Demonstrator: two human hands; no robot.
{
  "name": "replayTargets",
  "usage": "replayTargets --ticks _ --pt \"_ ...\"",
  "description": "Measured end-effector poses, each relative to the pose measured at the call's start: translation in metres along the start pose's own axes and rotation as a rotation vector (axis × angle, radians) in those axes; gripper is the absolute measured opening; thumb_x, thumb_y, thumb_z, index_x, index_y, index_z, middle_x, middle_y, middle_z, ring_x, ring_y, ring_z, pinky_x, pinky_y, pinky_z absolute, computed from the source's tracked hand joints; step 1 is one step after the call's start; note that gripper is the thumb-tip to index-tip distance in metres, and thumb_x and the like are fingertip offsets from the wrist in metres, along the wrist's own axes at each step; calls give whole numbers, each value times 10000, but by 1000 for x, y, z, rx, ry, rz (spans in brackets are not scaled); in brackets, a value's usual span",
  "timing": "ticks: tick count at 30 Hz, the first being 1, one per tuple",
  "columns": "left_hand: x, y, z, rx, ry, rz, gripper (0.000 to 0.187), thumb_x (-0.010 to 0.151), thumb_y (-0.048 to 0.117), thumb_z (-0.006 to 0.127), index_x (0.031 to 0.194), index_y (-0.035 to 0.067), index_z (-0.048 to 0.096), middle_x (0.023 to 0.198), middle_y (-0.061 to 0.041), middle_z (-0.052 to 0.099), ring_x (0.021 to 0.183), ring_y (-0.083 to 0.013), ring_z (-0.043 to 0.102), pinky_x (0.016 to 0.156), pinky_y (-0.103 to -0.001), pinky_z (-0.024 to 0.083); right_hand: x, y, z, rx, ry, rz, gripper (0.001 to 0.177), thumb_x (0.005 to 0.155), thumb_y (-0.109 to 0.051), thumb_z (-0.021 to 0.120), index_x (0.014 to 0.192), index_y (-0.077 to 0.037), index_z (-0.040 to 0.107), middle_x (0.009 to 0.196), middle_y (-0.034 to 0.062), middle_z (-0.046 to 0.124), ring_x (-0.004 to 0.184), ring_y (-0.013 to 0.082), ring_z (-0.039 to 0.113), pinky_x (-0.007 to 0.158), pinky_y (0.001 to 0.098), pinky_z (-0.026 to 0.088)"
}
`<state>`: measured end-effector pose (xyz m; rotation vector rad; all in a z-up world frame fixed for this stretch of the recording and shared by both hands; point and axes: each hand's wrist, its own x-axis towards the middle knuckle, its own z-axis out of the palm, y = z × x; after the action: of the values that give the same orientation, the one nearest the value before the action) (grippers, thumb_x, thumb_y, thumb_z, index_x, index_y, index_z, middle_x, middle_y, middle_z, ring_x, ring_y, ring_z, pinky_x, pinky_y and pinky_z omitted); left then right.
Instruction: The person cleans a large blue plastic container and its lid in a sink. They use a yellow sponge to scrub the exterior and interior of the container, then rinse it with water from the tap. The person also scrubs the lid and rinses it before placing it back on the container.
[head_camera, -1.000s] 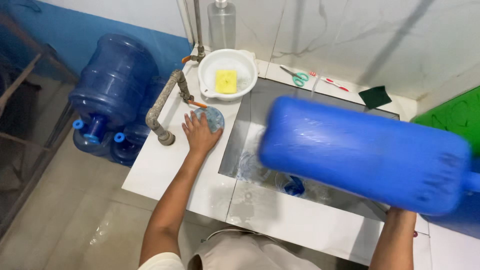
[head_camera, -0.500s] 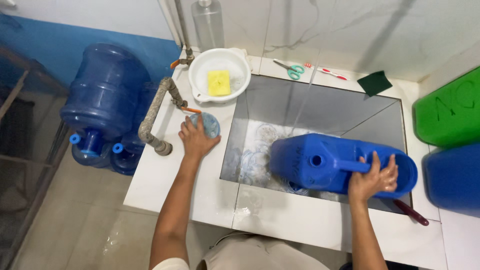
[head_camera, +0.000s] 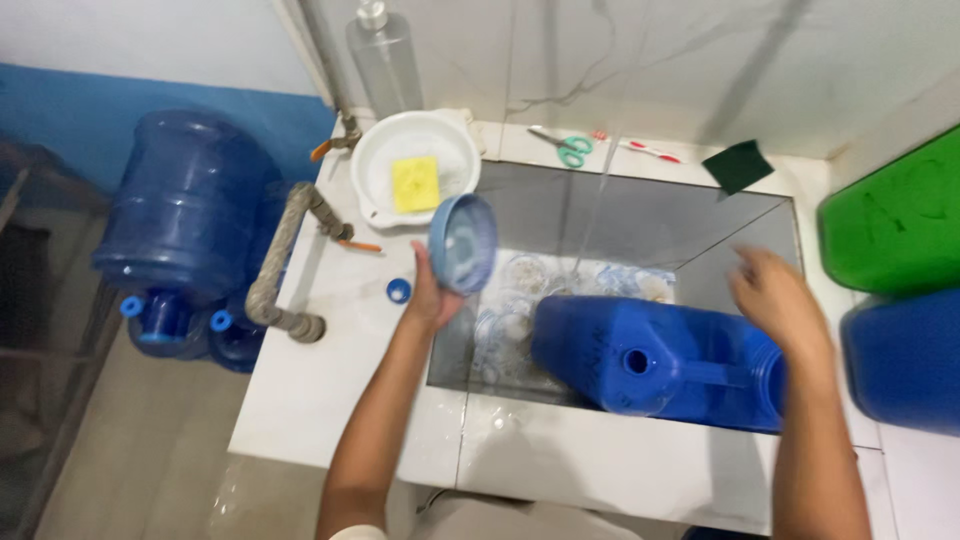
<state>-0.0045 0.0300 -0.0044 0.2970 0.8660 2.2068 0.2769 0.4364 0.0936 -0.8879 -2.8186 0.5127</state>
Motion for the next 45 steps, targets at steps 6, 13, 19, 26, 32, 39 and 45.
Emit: replayTargets --ticks 6,13,19,26,32,39,45 --pt "130 -100 28 -396 12 -245 806 838 707 522 1337 73 530 1294 -181 610 1142 -368 630 894 -569 552 170 -169 38 922 -283 -3 265 947 -44 542 1142 112 630 1001 149 707 819 229 743 778 331 647" --pt "222 -173 -7 44 480 -366 470 916 358 736 1177 -24 652 1048 -177 714 862 -312 720 715 -474 615 206 -172 55 927 -444 203 165 940 -28 578 928 98 684 830 145 677 726 232 710 706 351 671" --pt "271 -197 -15 194 174 -327 274 953 175 664 1069 -71 703 928 -173 745 754 -280 743 651 -451 631 208 -168 58 862 -471 200 189 936 -27 552 910 100 690 837 168 706 699 258 730 672 357 658" --pt "280 -175 1 109 -8 -440 131 975 106 634 1027 -4 683 872 -101 716 704 -209 707 594 -375 593 203 -176 51 868 -458 189 266 982 -96 496 885 66 683 827 149 710 684 216 733 641 329 649" --pt "254 -137 42 449 108 -429 195 883 131 733 999 -23 704 802 -88 709 629 -184 674 517 -342 534 200 -180 45 818 -440 144 285 994 -94 470 878 58 680 768 138 700 656 227 708 622 334 633" --pt "217 -111 77 1257 -55 222 238 793 177 827 945 17 736 800 -139 742 680 -275 723 647 -411 553 202 -177 53 862 -419 110 229 928 -33 501 845 37 703 758 109 710 628 162 718 588 296 627" --pt "142 -96 81 2047 -425 988 156 797 63 649 939 64 713 1154 -131 743 1140 -315 650 956 -432 522 204 -175 57 801 -378 109 214 923 -27 510 843 56 689 752 123 709 581 199 717 566 307 613"
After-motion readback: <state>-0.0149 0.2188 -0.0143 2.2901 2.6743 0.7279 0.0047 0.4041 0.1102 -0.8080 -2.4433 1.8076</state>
